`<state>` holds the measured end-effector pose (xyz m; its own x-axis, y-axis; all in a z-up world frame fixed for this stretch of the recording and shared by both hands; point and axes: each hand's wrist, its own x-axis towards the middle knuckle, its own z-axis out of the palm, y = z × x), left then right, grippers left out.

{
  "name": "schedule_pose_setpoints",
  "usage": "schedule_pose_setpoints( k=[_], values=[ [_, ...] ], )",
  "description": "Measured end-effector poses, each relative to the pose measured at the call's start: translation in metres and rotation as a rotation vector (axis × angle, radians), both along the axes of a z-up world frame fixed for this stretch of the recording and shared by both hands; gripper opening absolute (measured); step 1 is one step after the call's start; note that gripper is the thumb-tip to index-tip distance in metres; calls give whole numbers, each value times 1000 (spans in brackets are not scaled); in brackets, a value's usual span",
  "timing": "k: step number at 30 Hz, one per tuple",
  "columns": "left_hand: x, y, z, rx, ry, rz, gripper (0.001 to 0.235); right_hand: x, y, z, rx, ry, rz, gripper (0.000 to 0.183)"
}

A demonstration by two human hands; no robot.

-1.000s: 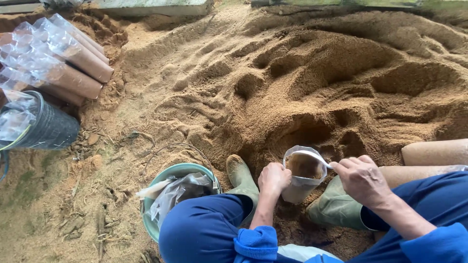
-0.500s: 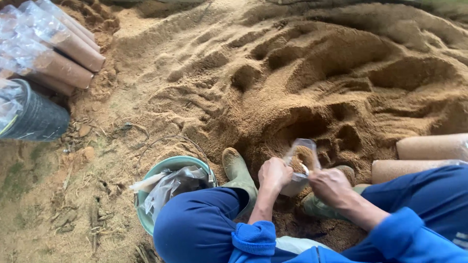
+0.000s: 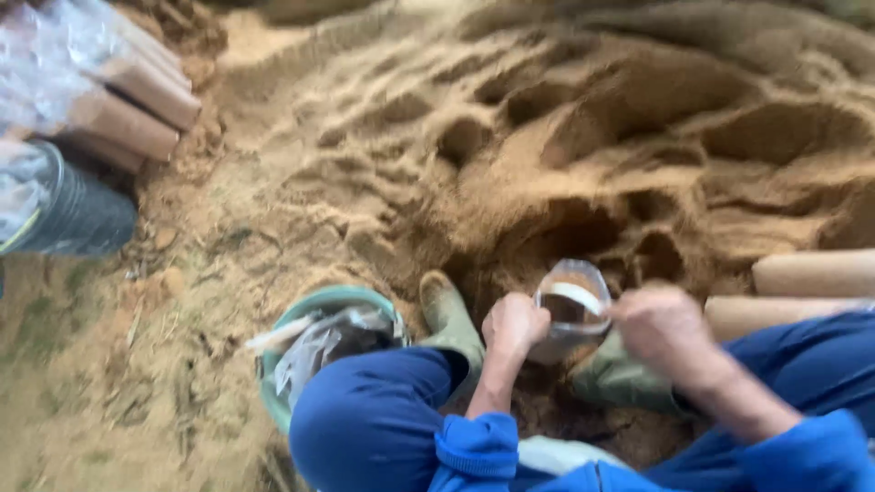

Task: Scooping grain-like material from a large pile into small plastic bags using a spoon

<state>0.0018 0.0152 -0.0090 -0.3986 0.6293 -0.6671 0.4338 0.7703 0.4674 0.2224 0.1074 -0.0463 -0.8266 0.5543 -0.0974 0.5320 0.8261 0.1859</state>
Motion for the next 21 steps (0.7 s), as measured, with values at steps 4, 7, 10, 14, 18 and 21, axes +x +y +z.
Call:
schedule_pose_setpoints(
  k=[4,7,10,14,18,21],
  values=[
    [4,-6,9,-53,10,0,45,-8,18,87,-281,-7,-373,25],
    [7,-6,8,-50,-1,-26,44,14,59,73,-513,265,-565,30],
    [7,-7,13,-77,-28,-43,42,15,92,59,-744,411,-779,25],
    [9,-7,17,-115,-3,-70,43,-15,108,36,-932,432,-932,27],
    [13,-7,20,-90,-13,-108,37,-27,120,-43,-776,128,-987,26],
    [14,-7,8,-75,25,-137,39,-22,126,-116,-687,17,-946,33]
  ],
)
